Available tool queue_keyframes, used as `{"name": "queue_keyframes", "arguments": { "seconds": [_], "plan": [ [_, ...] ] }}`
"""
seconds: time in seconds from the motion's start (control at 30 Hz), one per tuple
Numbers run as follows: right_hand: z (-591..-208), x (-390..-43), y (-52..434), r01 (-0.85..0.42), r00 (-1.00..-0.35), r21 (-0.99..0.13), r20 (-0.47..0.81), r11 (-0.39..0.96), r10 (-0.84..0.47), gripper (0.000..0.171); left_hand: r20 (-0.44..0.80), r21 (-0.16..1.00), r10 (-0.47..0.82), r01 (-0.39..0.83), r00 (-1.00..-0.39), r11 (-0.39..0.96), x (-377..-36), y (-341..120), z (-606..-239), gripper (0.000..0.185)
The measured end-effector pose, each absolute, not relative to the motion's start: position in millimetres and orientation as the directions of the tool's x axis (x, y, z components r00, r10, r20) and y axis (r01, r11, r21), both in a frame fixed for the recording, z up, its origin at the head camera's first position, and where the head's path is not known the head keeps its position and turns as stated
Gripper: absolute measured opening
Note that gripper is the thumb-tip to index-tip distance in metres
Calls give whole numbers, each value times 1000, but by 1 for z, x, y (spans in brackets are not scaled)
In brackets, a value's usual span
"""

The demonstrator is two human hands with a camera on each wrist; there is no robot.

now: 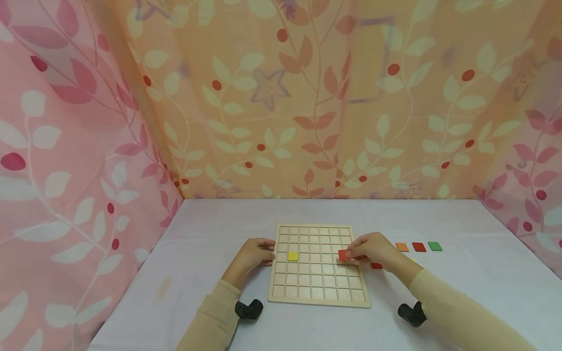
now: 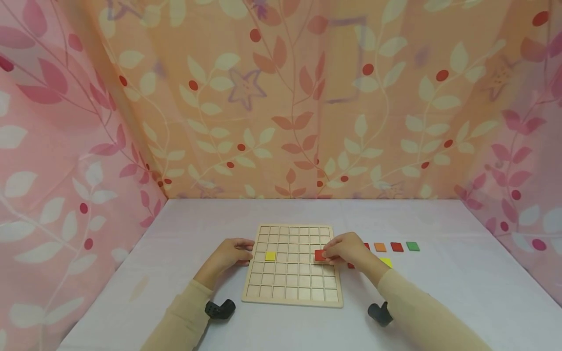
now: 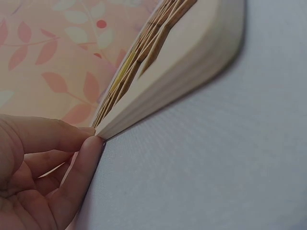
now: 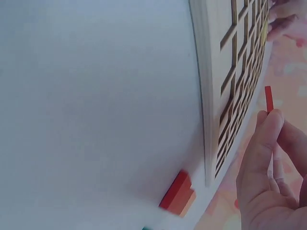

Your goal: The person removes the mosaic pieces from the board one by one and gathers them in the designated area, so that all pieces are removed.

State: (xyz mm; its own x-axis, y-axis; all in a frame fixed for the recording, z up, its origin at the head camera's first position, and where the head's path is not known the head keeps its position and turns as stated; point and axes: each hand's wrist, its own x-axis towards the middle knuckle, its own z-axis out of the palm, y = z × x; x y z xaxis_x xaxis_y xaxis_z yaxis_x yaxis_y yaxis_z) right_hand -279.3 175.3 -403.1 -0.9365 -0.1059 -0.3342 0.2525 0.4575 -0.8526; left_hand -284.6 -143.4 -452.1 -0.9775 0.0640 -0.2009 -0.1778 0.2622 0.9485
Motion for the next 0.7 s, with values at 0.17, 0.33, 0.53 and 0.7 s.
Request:
{"name": "queue_keyframes", "arguments": {
  "seconds": [0.17, 0.33, 0.53, 0.7],
  "plan": [
    [-402, -279, 195, 261, -932, -842, -347, 471, -103, 23, -200, 946, 55, -178, -978, 270, -283, -143, -451, 42],
    [-402, -277, 216, 277, -929, -837, -359, 473, -92, 27, -208, 943, 54, -186, -977, 275, -284, -143, -452, 42],
    [-397, -275, 241, 282, -923, -832, -371, 477, -102, 36, -203, 946, 56, -181, -978, 268, -284, -144, -451, 41],
    [-393, -273, 261, 277, -918, -833, -376, 480, -122, 38, -202, 945, 56, -179, -978, 274, -285, -143, -452, 41]
  ]
}}
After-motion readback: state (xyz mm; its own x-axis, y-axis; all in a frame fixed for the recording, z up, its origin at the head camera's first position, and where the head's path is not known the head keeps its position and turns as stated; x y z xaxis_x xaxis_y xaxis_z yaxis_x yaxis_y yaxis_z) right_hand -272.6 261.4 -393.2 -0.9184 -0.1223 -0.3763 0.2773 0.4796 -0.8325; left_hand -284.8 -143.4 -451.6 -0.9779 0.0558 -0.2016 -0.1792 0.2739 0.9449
